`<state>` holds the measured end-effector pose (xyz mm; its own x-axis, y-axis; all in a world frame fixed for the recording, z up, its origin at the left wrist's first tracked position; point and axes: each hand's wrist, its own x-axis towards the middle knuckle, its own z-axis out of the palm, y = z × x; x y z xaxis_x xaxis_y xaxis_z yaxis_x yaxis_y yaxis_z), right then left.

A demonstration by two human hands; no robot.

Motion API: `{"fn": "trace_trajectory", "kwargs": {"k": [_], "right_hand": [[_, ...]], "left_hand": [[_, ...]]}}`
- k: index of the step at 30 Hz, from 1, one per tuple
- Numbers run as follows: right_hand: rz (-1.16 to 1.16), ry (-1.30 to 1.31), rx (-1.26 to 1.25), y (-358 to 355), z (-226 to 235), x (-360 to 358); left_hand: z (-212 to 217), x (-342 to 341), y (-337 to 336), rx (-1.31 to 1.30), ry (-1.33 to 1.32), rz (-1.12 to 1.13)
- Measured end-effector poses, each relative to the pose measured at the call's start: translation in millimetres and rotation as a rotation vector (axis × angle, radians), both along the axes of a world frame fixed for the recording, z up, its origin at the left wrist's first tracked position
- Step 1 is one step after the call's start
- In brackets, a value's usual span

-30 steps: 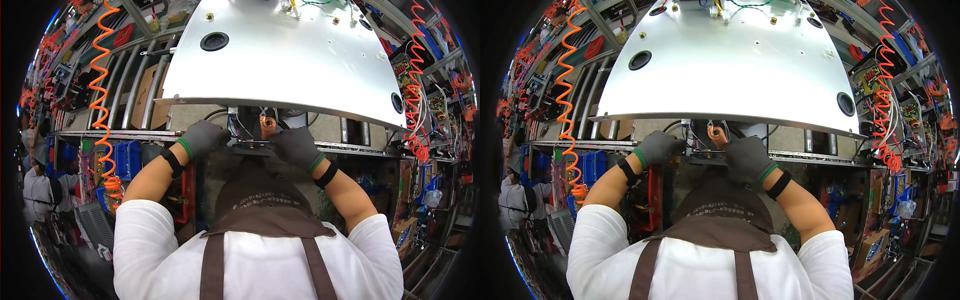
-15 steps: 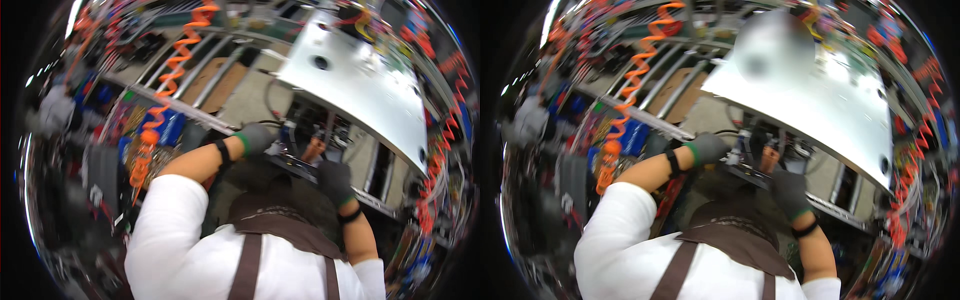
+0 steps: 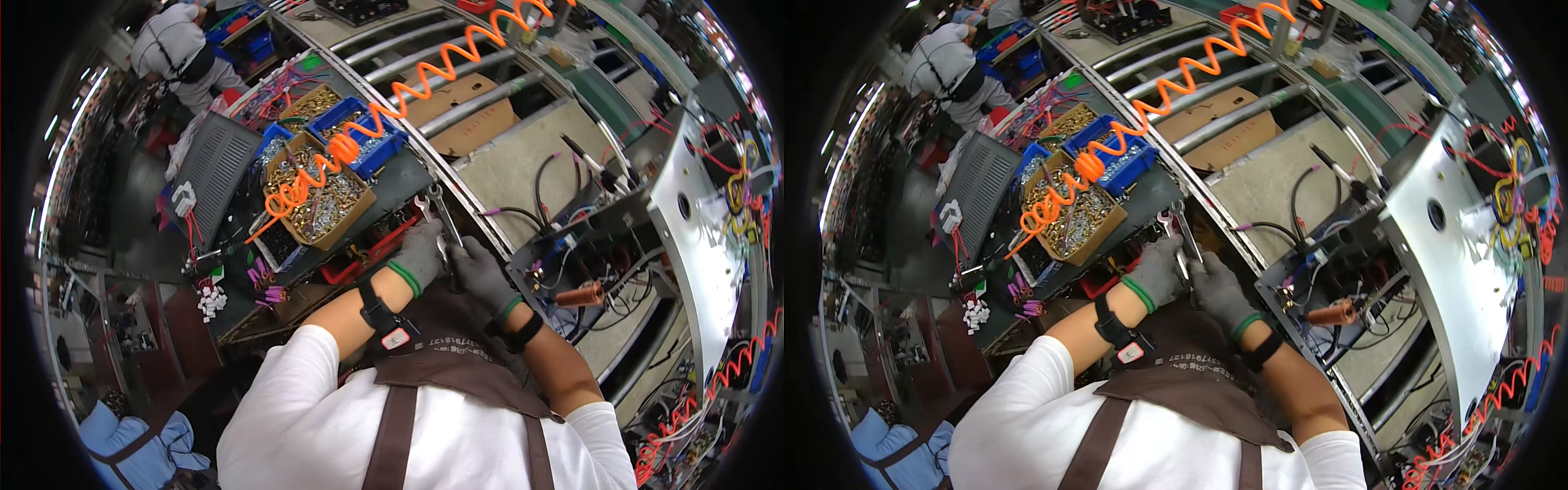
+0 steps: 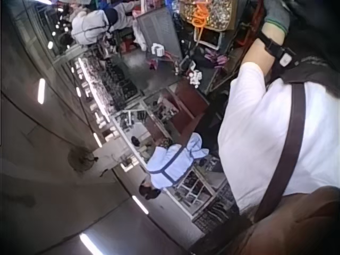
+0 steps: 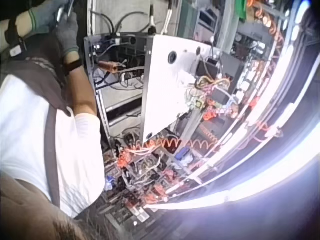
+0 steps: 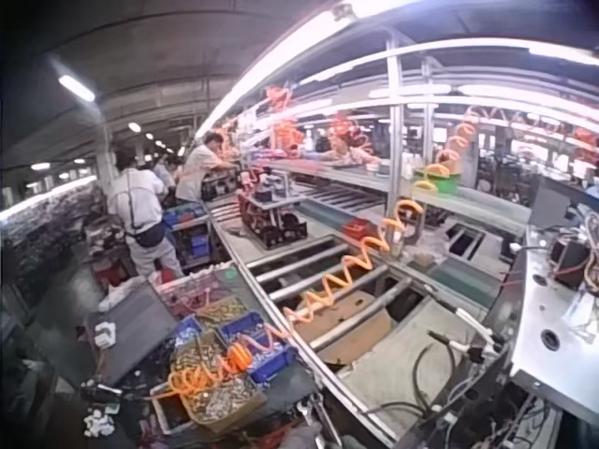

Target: Assembling the internal components and external casing of a welding machine on a production line using a pneumatic screwdriver.

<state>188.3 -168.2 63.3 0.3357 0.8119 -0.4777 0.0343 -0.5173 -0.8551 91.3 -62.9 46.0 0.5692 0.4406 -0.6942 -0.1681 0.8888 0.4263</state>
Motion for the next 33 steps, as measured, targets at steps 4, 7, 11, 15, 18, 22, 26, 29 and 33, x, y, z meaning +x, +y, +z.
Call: {"fn": "trace_trajectory", "kwargs": {"k": [4, 7, 11, 15, 18, 22, 26, 29, 33], "right_hand": [[0.065, 0.066, 0.146, 43, 7, -23], [0.111, 0.289, 0.129, 68, 5, -27], [0.237, 0.219, 0.204, 101, -8, -43], [0.245, 0.088, 0.158, 132, -23, -67], [0.296, 0.024, 0.176, 151, -32, -77], [0.293, -0.121, 0.169, 168, -41, -87], [0.302, -0.21, 0.367, 196, -43, -102], [0.207, -0.287, 0.245, 211, -35, -110], [0.132, -0.369, 0.389, 167, -14, -86]], "left_hand": [[1, -55, 57, 1.304, 0.571, -0.377], [0, -101, 115, 1.559, 1.319, -0.278], [-5, -124, 155, 1.497, 1.605, -0.472], [-4, -116, 178, 1.381, 1.593, -0.612], [-5, -118, 191, 1.35, 1.529, -0.637], [-10, -136, 201, 1.362, 1.488, -0.674], [-2, -161, 195, 1.626, 1.227, -0.421], [13, -161, 188, 1.584, 0.79, -0.442], [24, -138, 173, 1.598, 0.798, -0.575]]}}
